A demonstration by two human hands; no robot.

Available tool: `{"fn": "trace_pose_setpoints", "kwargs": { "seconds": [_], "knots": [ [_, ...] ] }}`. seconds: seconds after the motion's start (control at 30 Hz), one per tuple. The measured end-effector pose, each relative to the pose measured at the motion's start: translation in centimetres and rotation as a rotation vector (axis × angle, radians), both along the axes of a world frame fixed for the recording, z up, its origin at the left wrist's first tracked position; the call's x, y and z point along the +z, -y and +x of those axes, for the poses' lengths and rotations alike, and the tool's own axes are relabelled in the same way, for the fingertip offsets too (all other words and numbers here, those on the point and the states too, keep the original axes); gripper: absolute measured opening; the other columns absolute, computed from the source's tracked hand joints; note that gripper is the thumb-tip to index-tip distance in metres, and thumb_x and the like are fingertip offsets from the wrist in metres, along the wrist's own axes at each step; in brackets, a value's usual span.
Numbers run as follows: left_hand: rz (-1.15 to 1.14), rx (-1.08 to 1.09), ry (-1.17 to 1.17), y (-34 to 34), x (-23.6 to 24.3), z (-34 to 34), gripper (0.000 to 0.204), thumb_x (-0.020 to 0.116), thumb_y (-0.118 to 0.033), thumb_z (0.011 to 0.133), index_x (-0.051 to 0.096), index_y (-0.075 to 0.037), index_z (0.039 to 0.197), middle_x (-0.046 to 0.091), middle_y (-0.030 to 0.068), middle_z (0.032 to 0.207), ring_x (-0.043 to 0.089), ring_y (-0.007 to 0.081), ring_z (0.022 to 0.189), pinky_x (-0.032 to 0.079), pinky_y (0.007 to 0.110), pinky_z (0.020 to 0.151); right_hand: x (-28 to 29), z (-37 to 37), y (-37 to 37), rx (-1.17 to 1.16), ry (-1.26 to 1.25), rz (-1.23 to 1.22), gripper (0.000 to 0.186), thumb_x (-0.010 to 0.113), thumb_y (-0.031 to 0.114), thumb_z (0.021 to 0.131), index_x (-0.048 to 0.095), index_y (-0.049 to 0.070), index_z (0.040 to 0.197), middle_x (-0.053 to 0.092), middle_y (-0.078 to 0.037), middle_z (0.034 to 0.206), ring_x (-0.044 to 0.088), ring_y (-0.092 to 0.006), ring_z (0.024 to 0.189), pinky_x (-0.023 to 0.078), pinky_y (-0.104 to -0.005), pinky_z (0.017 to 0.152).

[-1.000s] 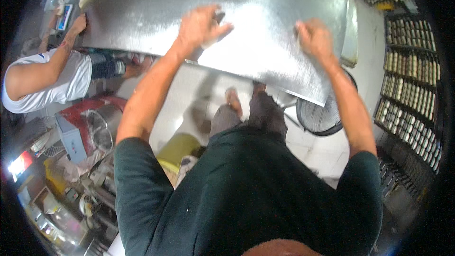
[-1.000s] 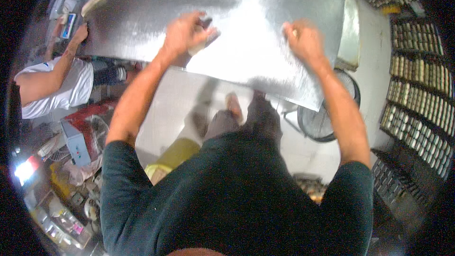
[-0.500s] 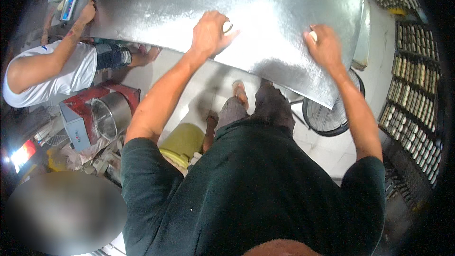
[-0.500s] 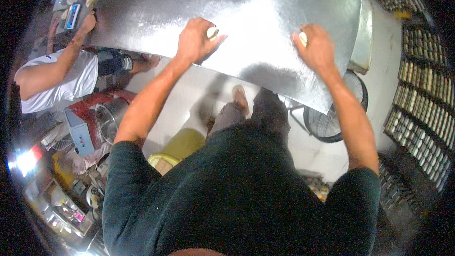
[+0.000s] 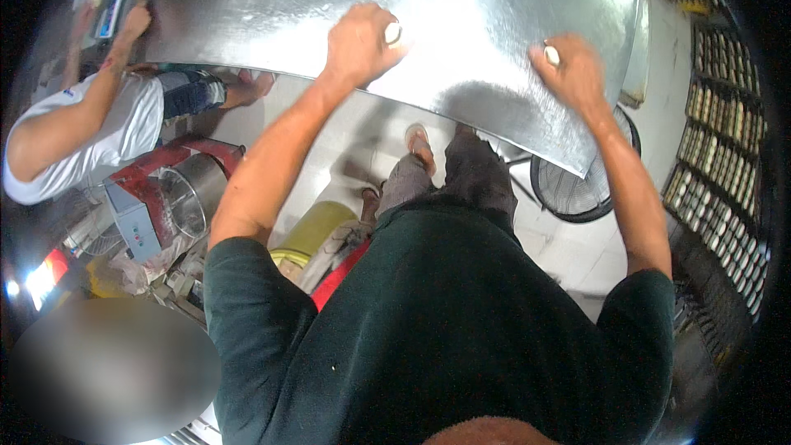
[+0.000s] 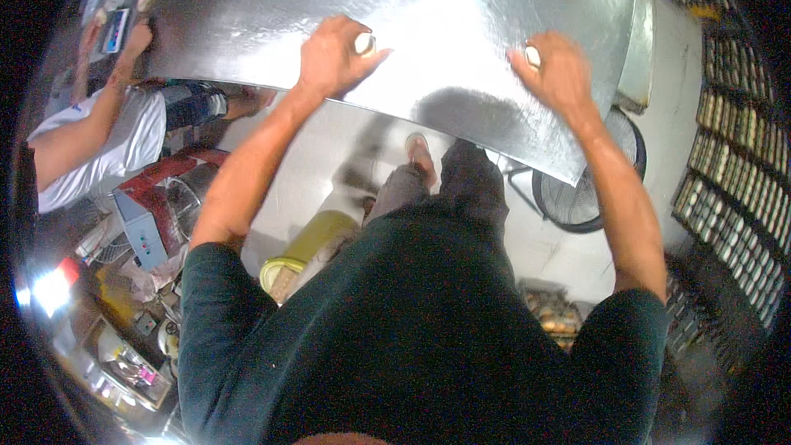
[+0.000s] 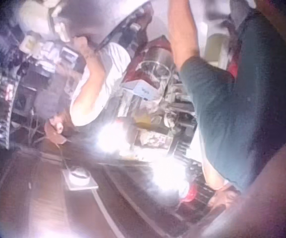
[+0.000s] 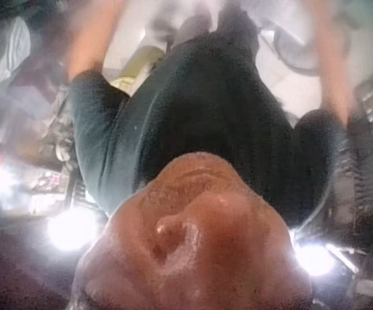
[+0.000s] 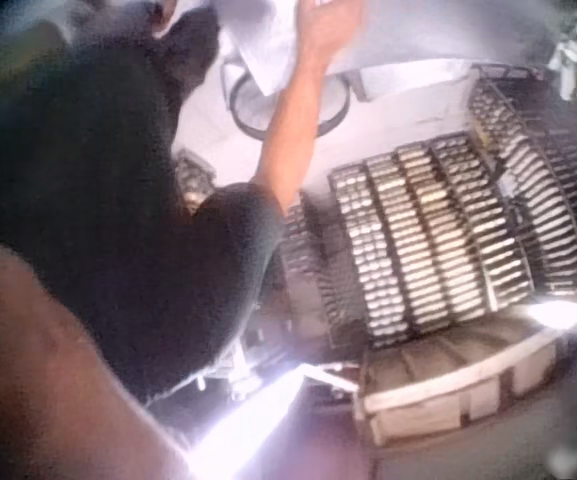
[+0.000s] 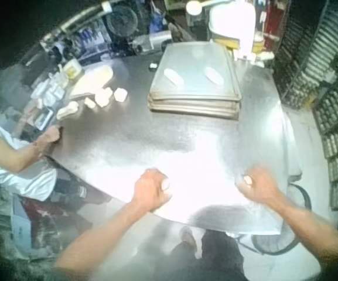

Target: The person rolls dough by hand at a workstation, places the shaped dough onto metal trays, and slides the filled trays into a large oven.

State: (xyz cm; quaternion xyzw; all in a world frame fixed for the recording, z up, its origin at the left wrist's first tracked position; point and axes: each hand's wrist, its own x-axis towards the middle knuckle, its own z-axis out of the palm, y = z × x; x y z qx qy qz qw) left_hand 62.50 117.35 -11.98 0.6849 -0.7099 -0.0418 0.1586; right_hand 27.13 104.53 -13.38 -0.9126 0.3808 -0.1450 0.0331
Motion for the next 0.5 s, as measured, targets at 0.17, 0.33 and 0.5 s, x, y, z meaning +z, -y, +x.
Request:
{"fn": "trace_pose_setpoints", "kwargs": {
  "seconds": [0.17, 0.33, 0.5],
  "knots": [
    [-0.381, -0.193, -0.074, 3.7, -3.9, 3.5, 0.025, 0.081, -0.020, 0.073, 0.060, -0.007, 0.071, 0.058, 0.0094, 0.073, 0.058, 0.0272, 0.068, 0.047, 0.042, 0.060, -3.8, 1.7, 4.2, 0.079, 0.078, -0.042, 0.033, 0.072, 0.042, 0.083, 0.070, 0.009, 0.086, 0.071, -0.013, 0.094, 0.067, -0.0349, 0.094, 0.053, -0.0487, 0.085],
    [-0.141, 0.030, 0.040, 1.4, -1.5, -0.2, 0.036, 0.081, -0.030, 0.084, 0.067, -0.001, 0.101, 0.067, 0.0143, 0.104, 0.063, 0.0340, 0.098, 0.050, 0.048, 0.086, -0.2, 1.8, 0.7, -0.164, 0.027, -0.041, 0.046, 0.070, 0.052, 0.085, 0.071, 0.007, 0.096, 0.070, -0.013, 0.106, 0.061, -0.0335, 0.107, 0.047, -0.0465, 0.095],
    [-0.072, 0.000, -0.146, -1.4, 1.2, -2.1, 0.027, 0.082, -0.023, 0.081, 0.068, -0.002, 0.089, 0.066, 0.0136, 0.091, 0.065, 0.0331, 0.080, 0.055, 0.043, 0.074, 4.2, 0.1, 0.4, -0.111, -0.159, 0.401, 0.056, 0.063, 0.059, 0.089, 0.074, 0.007, 0.108, 0.070, -0.015, 0.105, 0.062, -0.0298, 0.108, 0.046, -0.0448, 0.099]
  ]
}}
